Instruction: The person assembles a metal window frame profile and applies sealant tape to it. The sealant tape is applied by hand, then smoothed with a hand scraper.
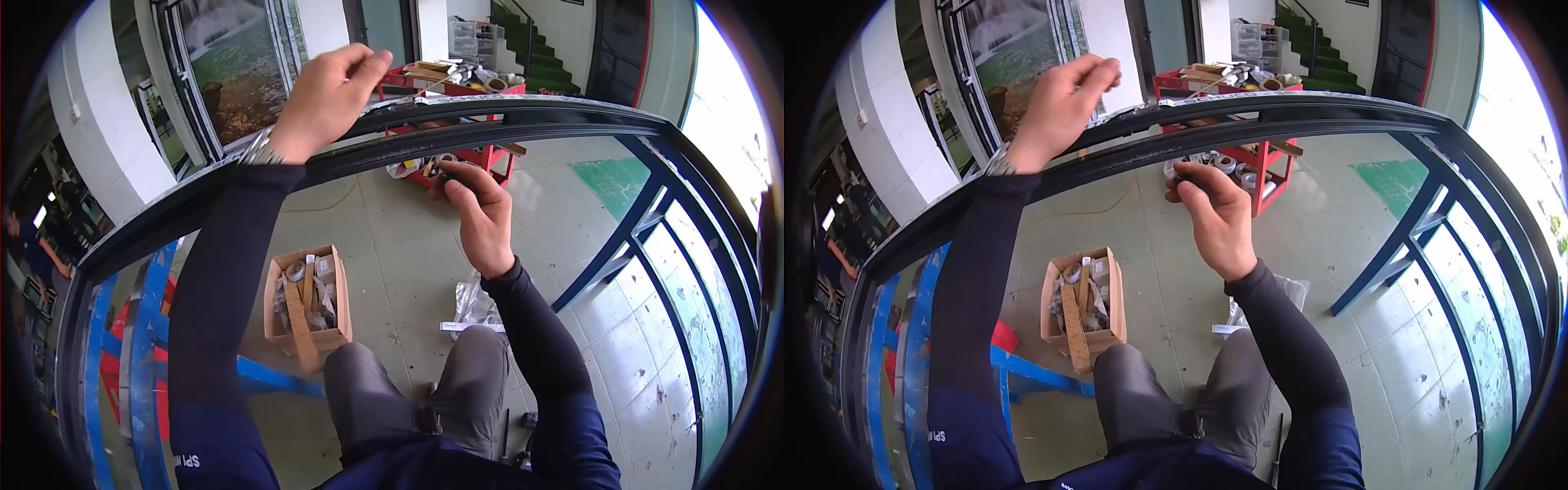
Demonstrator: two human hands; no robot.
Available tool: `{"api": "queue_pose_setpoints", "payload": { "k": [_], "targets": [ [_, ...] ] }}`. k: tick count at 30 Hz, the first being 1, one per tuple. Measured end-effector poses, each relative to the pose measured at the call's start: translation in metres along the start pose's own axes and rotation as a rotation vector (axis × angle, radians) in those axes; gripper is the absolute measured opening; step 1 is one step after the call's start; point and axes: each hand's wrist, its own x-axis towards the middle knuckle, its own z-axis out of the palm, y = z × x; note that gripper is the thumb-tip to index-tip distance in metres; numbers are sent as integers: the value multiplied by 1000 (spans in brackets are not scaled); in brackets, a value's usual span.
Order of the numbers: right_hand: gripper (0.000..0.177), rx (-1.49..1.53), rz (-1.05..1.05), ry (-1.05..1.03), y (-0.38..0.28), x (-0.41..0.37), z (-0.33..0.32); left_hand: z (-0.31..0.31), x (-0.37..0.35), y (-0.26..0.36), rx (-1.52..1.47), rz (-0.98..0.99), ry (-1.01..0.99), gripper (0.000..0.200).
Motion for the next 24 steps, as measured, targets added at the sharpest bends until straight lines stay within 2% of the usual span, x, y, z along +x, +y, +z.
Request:
{"api": "queue_pose_setpoints", "payload": {
  "k": [2, 3, 6, 7, 10, 18, 21, 24],
  "targets": [
    [24, 62, 9, 15, 9, 6, -2, 19, 29, -48, -41, -98, -249, 52],
    [22, 114, -8, 21, 13, 7, -1, 28, 32, -65, -11, -134, -291, 60],
    [22, 115, -26, 27, 25, 9, -2, 34, 32, -70, -56, -326, -469, 69],
    [22, 58, -37, 38, 28, 12, -3, 36, 26, -59, -22, -279, -429, 75],
    [23, -58, -42, 78, 38, 16, -3, 26, 25, -38, -136, -360, -629, 75],
    [24, -7, -46, 133, 57, 28, 10, 21, 29, -41, -173, -443, -711, 67],
    [22, -122, -113, 167, 64, 34, 14, 22, 31, -44, -186, -456, -720, 68],
    [19, -544, -302, 230, 55, 44, 21, 20, 33, -41, -208, -489, -734, 68]
  ]
}}
